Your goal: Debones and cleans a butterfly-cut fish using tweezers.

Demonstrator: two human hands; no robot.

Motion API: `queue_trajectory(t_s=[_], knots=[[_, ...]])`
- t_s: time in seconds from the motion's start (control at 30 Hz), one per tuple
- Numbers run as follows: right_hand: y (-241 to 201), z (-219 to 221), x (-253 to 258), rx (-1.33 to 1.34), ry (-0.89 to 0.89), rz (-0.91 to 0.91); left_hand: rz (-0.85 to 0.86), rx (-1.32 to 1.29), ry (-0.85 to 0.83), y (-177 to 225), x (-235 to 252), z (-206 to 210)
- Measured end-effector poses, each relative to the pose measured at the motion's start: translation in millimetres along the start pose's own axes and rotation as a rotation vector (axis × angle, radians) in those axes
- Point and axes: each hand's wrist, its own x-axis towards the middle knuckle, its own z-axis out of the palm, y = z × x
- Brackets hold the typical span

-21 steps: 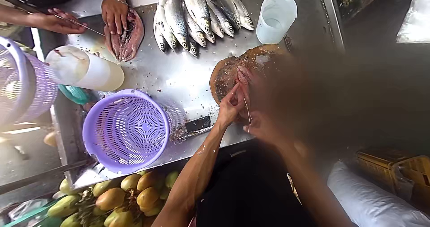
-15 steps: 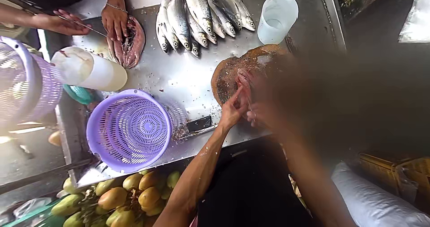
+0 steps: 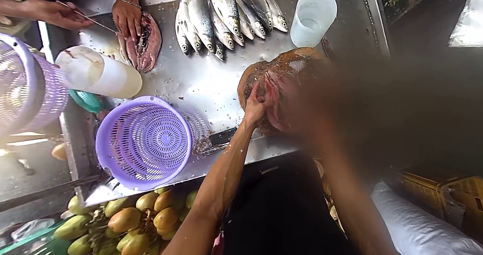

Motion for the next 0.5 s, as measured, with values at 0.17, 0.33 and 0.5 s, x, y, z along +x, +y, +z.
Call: queue_trajectory(t_s=[0.17, 0.33, 0.5], knots=[[-11.7, 6.4, -40.6, -0.503, -0.413, -0.265, 0.000, 0.037, -0.098, 16.7, -31.6, -2.2], [-0.7, 25.4, -44.2, -0.938, -0.550, -0.235, 0.072, 0.154, -0.088, 18.0, -47.0, 3.1], [-14.4, 39.9, -26.4, -0.730, -0.556, -0.136, 0.119, 0.270, -0.073, 17.8, -46.2, 7.5]])
